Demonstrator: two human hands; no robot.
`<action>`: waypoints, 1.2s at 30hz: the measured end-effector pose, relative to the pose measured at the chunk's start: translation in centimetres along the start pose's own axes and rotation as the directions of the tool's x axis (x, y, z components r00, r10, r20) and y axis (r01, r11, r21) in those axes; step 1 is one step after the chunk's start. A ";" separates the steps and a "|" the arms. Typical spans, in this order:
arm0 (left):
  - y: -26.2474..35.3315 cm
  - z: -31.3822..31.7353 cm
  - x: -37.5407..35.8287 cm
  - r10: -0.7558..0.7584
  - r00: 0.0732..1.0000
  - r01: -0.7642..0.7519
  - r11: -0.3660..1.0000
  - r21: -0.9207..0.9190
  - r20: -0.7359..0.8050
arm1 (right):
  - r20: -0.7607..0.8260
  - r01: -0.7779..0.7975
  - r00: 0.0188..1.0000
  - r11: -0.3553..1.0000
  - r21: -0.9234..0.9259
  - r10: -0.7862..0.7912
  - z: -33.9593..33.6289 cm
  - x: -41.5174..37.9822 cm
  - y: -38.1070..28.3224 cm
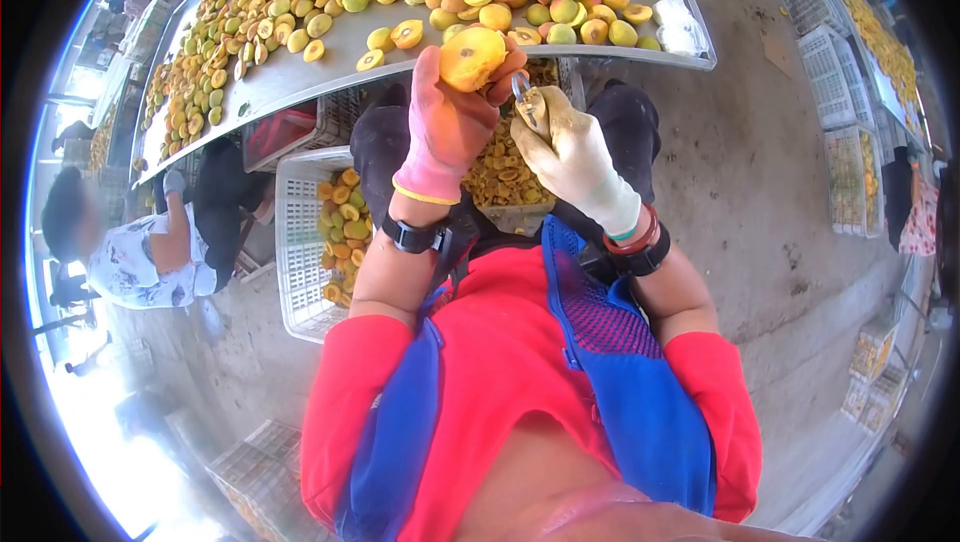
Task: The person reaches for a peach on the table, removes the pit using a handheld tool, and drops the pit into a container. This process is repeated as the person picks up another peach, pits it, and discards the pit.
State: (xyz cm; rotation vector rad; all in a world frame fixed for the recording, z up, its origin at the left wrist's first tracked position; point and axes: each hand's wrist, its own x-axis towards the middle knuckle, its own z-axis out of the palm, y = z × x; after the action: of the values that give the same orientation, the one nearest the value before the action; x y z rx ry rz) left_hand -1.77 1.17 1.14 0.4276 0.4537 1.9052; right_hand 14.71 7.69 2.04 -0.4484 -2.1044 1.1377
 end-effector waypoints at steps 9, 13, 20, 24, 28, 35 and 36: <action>-1.4 2.8 -0.4 0.131 0.991 -0.124 0.961 0.247 -0.012 | -0.034 0.193 0.980 0.976 -0.099 -0.197 1.1 0.7 1.5; -1.8 2.6 -0.2 0.156 0.987 -0.140 0.954 0.263 -0.040 | 0.087 -0.104 0.992 0.971 0.214 0.087 0.9 0.6 0.2; -1.9 3.0 -0.5 0.188 0.980 -0.160 0.942 0.296 -0.069 | 0.142 -0.094 0.987 0.978 0.185 0.068 0.5 0.4 0.1; -2.2 3.3 -0.6 0.270 0.960 -0.225 0.904 0.362 -0.077 | 0.104 -0.032 0.994 0.999 0.009 0.031 1.0 0.3 0.8; -2.7 2.9 -0.8 0.366 0.927 -0.284 0.832 0.477 -0.086 | 0.121 -0.057 0.991 0.996 0.063 0.049 1.2 0.0 0.8; -3.2 2.6 -1.0 0.434 0.896 -0.325 0.782 0.531 -0.090 | 0.131 -0.047 0.991 0.997 0.068 0.038 1.6 -0.4 1.0; -3.3 2.4 -1.1 0.461 0.885 -0.341 0.736 0.585 -0.064 | 0.124 -0.055 0.991 0.998 -0.003 0.055 1.6 -0.5 0.9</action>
State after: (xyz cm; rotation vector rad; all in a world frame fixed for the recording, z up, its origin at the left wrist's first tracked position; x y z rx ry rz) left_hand 2.41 1.58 1.49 0.7679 1.1597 2.2325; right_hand 13.84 6.95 0.48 -0.4485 -2.2103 1.2254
